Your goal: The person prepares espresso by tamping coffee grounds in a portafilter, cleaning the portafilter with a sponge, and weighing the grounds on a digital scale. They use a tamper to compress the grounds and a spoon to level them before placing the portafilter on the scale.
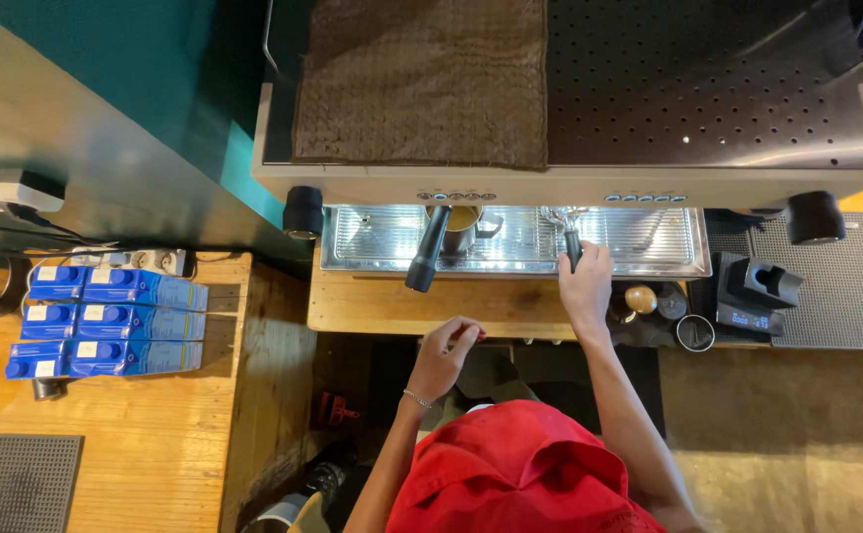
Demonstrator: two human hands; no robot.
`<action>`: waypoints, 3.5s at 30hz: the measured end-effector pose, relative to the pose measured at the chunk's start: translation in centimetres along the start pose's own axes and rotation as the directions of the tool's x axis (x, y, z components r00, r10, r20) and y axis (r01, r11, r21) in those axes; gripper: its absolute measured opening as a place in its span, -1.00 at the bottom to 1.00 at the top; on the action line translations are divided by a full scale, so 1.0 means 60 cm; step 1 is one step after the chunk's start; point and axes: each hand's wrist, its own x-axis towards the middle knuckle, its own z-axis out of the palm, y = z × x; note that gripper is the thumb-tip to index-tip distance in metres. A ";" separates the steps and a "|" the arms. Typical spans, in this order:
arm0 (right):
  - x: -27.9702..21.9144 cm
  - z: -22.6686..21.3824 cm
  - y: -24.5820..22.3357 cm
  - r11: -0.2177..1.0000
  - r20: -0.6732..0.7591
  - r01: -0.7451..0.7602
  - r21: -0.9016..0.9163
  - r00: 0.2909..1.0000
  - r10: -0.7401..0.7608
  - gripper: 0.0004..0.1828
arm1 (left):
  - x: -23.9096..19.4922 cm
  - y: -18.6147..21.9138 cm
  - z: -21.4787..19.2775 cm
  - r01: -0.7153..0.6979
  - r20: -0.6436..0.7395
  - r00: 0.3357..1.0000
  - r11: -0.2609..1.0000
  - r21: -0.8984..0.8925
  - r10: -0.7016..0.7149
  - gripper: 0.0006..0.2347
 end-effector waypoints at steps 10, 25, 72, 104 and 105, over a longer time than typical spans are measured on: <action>-0.094 0.022 -0.017 0.977 -0.049 -0.009 0.215 0.999 0.020 -0.63 | -0.006 -0.041 0.003 0.047 -0.003 0.999 0.998 -0.028 -0.047 -0.86; -0.168 -0.016 -0.017 0.951 -0.082 -0.106 0.290 0.987 0.135 -0.65 | 0.038 -0.012 0.060 0.092 0.242 0.967 0.996 -0.017 -0.085 -0.85; 0.088 -0.353 0.549 0.634 0.627 -0.571 0.522 0.761 0.168 -0.69 | 0.228 -0.016 0.697 0.165 0.234 0.962 0.983 -0.075 -0.143 -0.85; 0.181 -0.347 0.610 0.939 0.513 0.343 -0.035 0.813 -0.277 -0.61 | 0.237 -0.006 0.671 0.231 0.142 0.959 0.967 0.107 -0.244 -0.87; 0.174 -0.340 0.616 0.881 0.305 0.472 -0.021 0.843 -0.444 -0.64 | 0.238 -0.003 0.671 0.217 0.147 0.961 0.967 0.134 -0.236 -0.86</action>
